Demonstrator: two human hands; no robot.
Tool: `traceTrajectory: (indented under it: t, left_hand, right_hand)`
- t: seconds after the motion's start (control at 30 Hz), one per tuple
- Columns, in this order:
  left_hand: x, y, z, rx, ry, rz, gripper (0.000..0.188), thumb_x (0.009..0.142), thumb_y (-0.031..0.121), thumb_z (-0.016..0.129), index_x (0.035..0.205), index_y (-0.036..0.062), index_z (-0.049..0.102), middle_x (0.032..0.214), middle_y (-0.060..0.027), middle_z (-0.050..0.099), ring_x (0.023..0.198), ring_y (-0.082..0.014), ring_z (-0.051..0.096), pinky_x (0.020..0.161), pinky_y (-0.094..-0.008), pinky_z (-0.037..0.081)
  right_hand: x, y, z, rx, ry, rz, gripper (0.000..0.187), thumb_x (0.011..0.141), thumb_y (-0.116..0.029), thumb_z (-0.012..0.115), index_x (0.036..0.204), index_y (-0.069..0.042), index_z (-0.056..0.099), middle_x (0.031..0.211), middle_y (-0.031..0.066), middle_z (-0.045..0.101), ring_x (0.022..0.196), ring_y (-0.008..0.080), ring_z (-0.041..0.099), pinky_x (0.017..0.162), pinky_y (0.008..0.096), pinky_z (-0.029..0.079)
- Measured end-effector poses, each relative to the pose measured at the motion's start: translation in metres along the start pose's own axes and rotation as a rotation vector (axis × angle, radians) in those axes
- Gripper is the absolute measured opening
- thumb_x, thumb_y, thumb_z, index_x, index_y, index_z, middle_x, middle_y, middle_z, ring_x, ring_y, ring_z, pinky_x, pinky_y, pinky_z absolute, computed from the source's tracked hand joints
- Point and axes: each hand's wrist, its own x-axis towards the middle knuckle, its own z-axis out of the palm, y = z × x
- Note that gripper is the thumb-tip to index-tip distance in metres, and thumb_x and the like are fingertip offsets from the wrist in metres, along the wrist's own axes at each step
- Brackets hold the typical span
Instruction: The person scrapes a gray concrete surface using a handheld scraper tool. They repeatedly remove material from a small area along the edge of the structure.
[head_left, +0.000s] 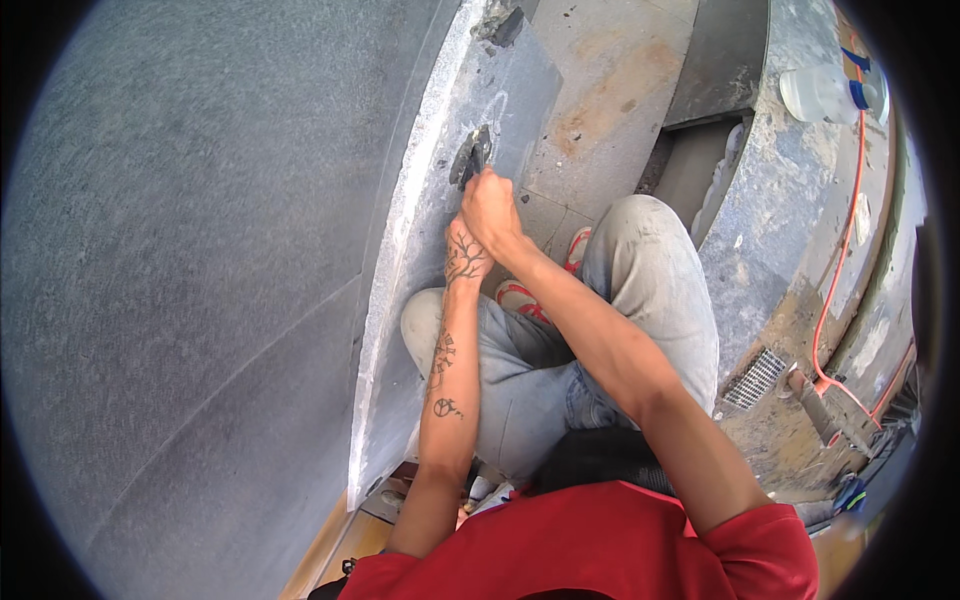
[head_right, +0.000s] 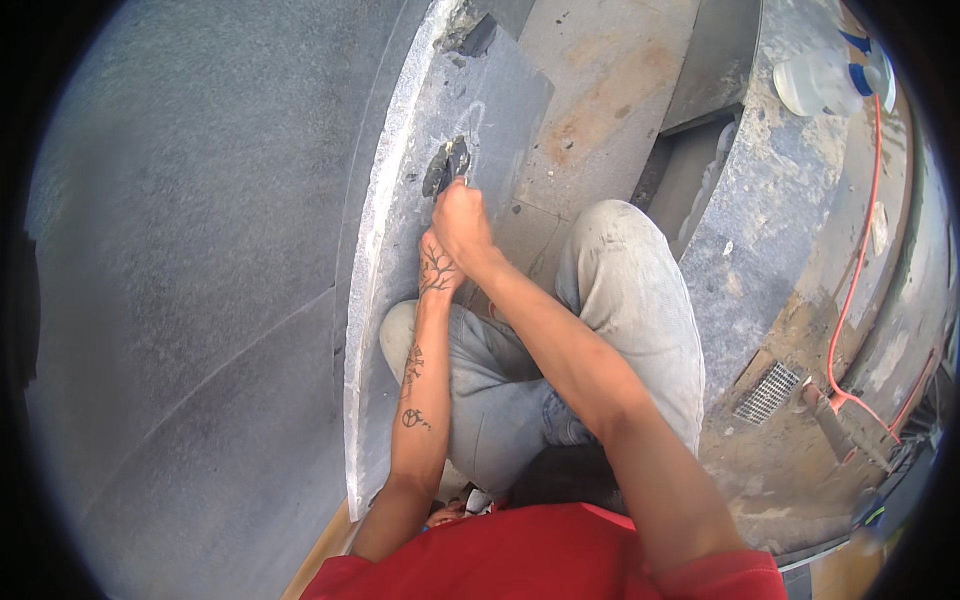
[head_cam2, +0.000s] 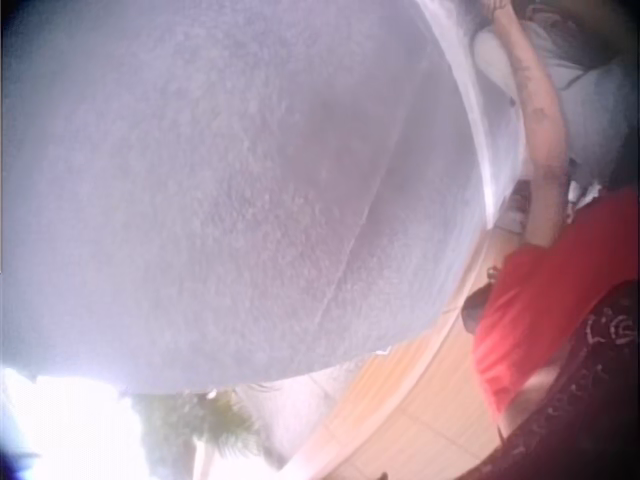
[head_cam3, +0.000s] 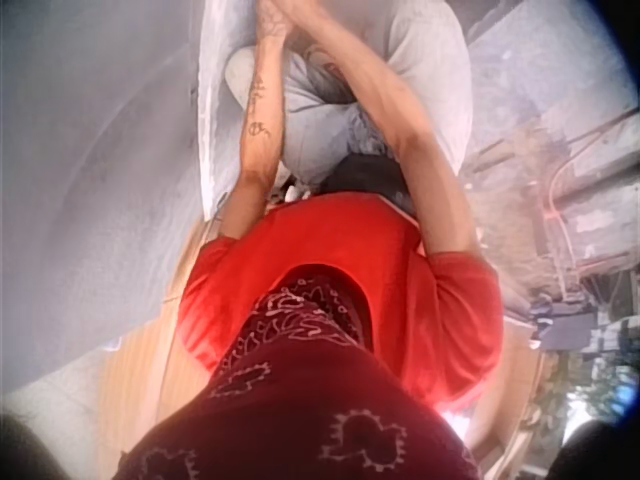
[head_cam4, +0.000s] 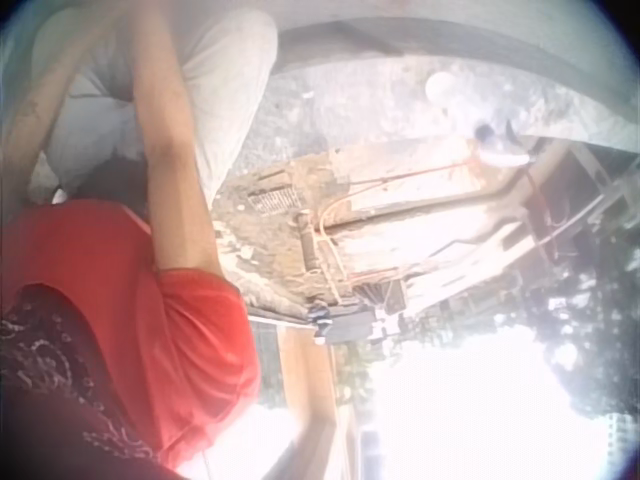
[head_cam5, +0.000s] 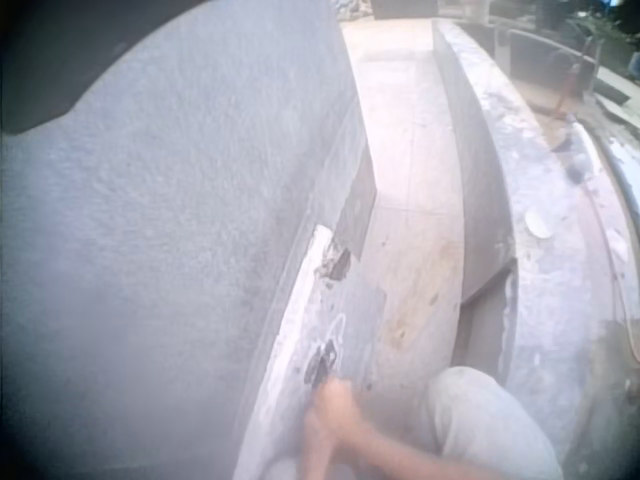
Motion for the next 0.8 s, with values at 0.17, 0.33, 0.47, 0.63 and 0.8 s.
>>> traceTrajectory:
  t: [0.17,0.33,0.47,0.63,0.8]
  left_hand:
    - [0.003,-0.008,0.005,-0.124,-0.03,0.05,0.025,0.082,0.023,0.068,0.092,0.0002,0.067,0.095,-0.0217,0.069,0.092,-0.0394,0.065,0.075,-0.0442,0.049]
    - [0.001,-0.001,0.013,-0.104,0.006,0.151,0.027,0.083,0.022,0.069,0.099,0.0001,0.066,0.097,-0.0182,0.071,0.093,-0.0314,0.068,0.076,-0.0402,0.05]
    - [0.0,0.01,0.006,-0.046,-0.071,0.057,0.031,0.084,0.023,0.068,0.105,0.0014,0.064,0.099,-0.0191,0.07,0.094,-0.0346,0.068,0.076,-0.0424,0.051]
    - [-0.014,0.028,0.012,-0.023,0.131,-0.137,0.043,0.087,0.027,0.063,0.12,0.0022,0.051,0.095,-0.0245,0.069,0.092,-0.0425,0.067,0.078,-0.0489,0.052]
    - [-0.031,0.061,-0.004,0.085,0.141,-0.207,0.04,0.089,0.023,0.059,0.117,-0.0033,0.047,0.088,-0.027,0.069,0.085,-0.0443,0.068,0.075,-0.0492,0.054]
  right_hand:
    - [0.005,0.003,0.003,-0.252,-0.009,-0.06,0.025,0.087,-0.003,0.054,0.102,0.016,0.056,0.082,0.0313,0.067,0.079,0.0451,0.069,0.068,0.0475,0.058]
    - [0.006,-0.003,-0.003,-0.423,0.011,-0.133,0.016,0.085,-0.001,0.053,0.093,0.012,0.055,0.08,0.0341,0.065,0.079,0.0492,0.067,0.069,0.0513,0.058]
    - [0.009,0.008,0.001,-0.376,0.027,-0.176,0.018,0.091,-0.006,0.051,0.092,0.011,0.057,0.08,0.0308,0.067,0.077,0.0437,0.069,0.068,0.0497,0.057]
    - [0.004,0.028,-0.004,0.257,-0.095,-0.007,0.032,0.1,-0.02,0.048,0.094,0.008,0.062,0.079,0.0196,0.071,0.073,0.0319,0.072,0.068,0.0414,0.055]
    - [0.0,0.03,-0.004,0.431,-0.127,0.08,0.035,0.1,-0.022,0.049,0.089,0.008,0.062,0.072,0.0139,0.069,0.065,0.0202,0.067,0.062,0.0342,0.053]
